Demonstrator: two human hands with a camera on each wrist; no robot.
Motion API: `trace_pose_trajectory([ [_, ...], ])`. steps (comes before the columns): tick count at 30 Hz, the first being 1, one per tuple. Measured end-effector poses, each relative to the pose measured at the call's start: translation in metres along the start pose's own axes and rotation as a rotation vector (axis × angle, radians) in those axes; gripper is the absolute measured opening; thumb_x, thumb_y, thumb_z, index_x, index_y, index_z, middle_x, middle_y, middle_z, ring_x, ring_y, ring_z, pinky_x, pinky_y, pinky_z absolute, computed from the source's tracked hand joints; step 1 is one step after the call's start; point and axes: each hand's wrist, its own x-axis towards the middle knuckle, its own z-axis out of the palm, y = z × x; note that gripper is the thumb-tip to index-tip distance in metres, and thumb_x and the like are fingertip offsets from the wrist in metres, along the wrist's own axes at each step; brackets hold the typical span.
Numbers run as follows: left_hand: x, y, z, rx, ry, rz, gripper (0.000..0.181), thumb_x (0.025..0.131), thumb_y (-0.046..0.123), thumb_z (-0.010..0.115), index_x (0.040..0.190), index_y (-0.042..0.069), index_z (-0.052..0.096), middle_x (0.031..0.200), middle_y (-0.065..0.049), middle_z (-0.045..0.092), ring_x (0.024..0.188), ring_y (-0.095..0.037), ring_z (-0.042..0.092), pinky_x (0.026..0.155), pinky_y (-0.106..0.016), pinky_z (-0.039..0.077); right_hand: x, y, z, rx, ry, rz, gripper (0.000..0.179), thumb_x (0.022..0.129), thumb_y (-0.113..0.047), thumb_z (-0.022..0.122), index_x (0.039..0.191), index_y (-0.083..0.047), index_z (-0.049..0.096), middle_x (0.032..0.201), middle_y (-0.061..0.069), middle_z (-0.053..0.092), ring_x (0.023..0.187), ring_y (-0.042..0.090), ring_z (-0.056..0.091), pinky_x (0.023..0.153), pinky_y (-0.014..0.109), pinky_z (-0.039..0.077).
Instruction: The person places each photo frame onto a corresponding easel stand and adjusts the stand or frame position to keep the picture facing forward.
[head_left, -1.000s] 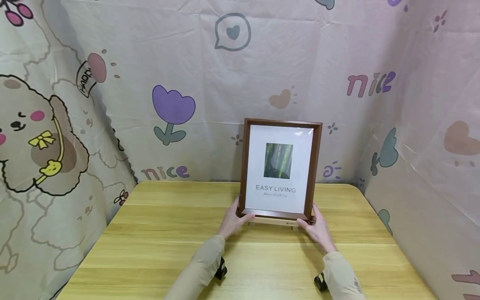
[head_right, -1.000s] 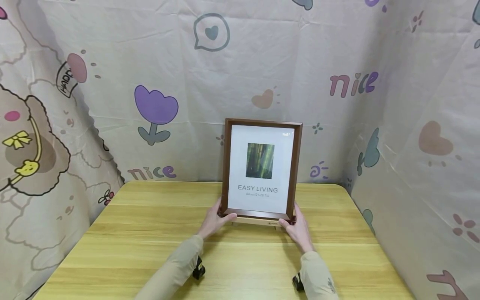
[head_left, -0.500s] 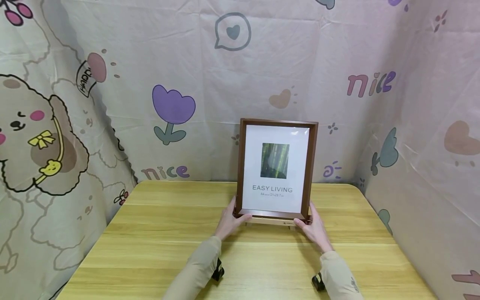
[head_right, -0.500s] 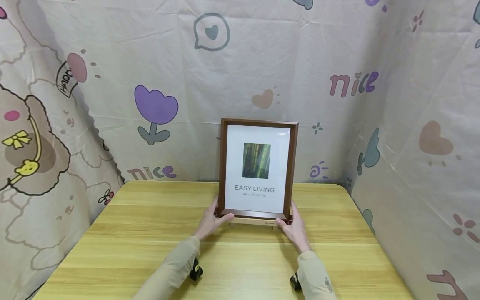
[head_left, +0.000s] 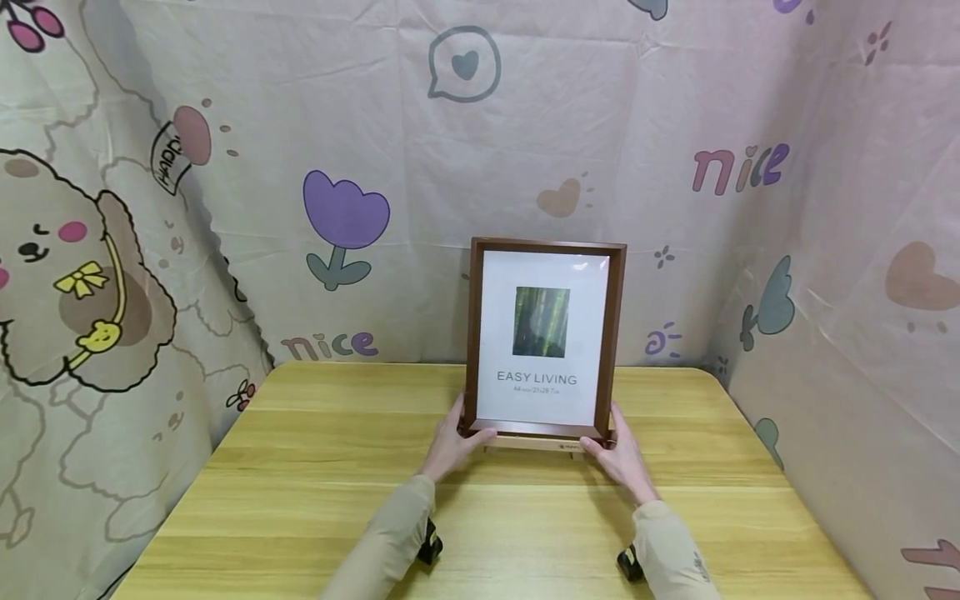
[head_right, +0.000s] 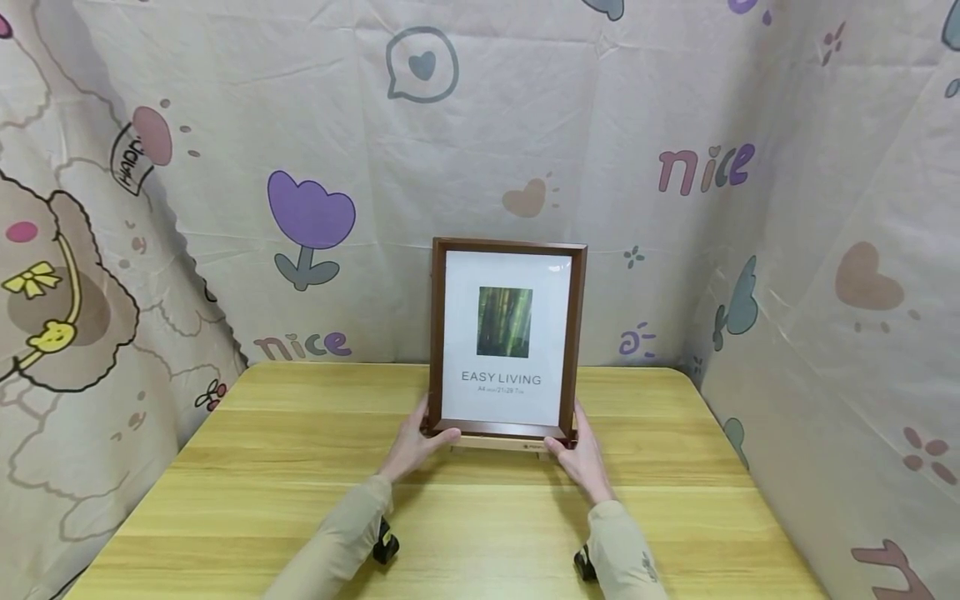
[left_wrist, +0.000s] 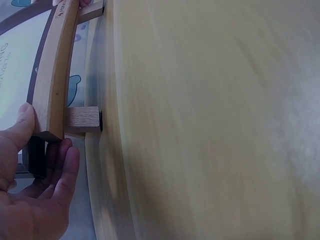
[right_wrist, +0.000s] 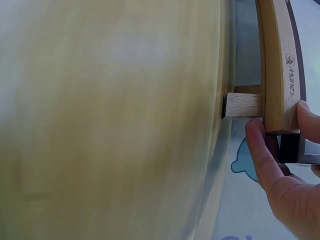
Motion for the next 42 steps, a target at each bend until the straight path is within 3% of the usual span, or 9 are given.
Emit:
trace_pose_trajectory([
  [7,-0.002,-0.002,-0.005,-0.014,0.004,-0.001,0.099,0.087,0.030,0.080,0.160,0.002,0.020,0.157,-0.029,0.037,0.140,-0.047,0.044,0.117,-0.062,0.036,-0.001,-0.003,0.004,0.010,-0.014,-0.008,0.092,0.091,-0.011,0.073,0.161,-0.005,0.013,0.142,0.039,0.049,0.118,0.051,0.062,0.110,0.061,0.044],
  [19,-0.005,-0.005,-0.014,0.004,0.019,-0.029,0.101,0.086,0.032,0.080,0.160,0.001,0.018,0.157,-0.032,0.034,0.142,-0.050,0.040,0.118,-0.063,0.034,0.002,-0.009,0.012,0.010,-0.012,-0.030,0.092,0.090,-0.011,0.074,0.161,-0.006,0.017,0.138,0.039,0.053,0.116,0.049,0.063,0.107,0.060,0.047],
  [31,-0.007,-0.007,-0.023,0.004,0.026,-0.076,0.104,0.085,0.035,0.080,0.162,0.006,0.016,0.161,-0.029,0.029,0.146,-0.048,0.034,0.120,-0.063,0.029,0.005,-0.012,0.021,0.017,-0.020,-0.021,0.091,0.090,-0.010,0.073,0.161,-0.009,0.017,0.143,0.036,0.050,0.120,0.051,0.061,0.112,0.065,0.040],
  [42,-0.007,-0.014,-0.029,0.051,0.045,-0.030,0.103,0.085,0.034,0.080,0.161,0.004,0.017,0.156,-0.033,0.036,0.141,-0.050,0.041,0.118,-0.063,0.033,0.006,-0.016,0.029,0.020,-0.022,-0.026,0.092,0.089,-0.011,0.074,0.161,-0.007,0.016,0.141,0.036,0.052,0.119,0.049,0.062,0.112,0.064,0.041],
])
